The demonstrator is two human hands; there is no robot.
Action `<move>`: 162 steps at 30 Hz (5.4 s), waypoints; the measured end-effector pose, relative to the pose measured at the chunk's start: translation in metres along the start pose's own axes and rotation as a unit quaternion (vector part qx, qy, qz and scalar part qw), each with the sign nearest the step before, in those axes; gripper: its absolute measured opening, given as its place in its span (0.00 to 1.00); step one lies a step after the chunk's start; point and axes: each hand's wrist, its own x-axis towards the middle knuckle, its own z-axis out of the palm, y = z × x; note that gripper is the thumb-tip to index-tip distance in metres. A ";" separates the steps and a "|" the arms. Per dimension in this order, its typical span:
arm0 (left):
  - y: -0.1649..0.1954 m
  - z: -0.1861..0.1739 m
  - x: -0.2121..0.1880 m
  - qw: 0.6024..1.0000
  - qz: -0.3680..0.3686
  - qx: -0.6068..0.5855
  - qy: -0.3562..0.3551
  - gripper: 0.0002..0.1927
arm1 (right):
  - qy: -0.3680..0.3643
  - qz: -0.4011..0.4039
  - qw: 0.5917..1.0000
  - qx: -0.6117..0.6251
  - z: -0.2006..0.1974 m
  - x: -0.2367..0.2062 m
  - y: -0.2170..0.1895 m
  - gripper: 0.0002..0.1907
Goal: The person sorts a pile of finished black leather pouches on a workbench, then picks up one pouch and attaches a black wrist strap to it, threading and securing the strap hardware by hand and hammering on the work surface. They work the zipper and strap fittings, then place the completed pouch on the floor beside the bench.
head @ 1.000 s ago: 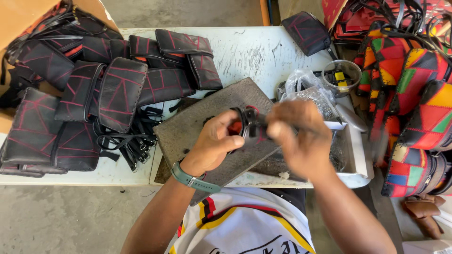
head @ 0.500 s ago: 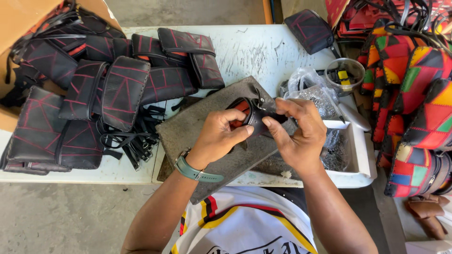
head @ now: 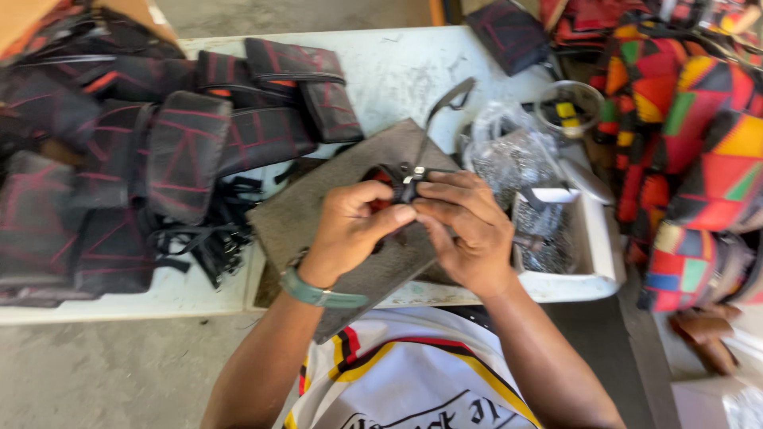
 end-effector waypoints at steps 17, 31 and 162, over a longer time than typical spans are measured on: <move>0.017 -0.011 -0.004 0.999 -0.047 0.026 0.006 0.05 | 0.001 -0.016 1.000 -0.002 0.015 -0.002 -0.014 0.16; 0.010 -0.017 -0.005 0.995 -0.058 0.063 0.042 0.07 | -0.057 0.036 0.998 -0.010 -0.021 0.009 -0.010 0.13; -0.034 -0.146 -0.196 0.779 -0.441 0.434 0.105 0.32 | -0.185 0.124 0.974 0.043 -0.032 -0.121 -0.078 0.25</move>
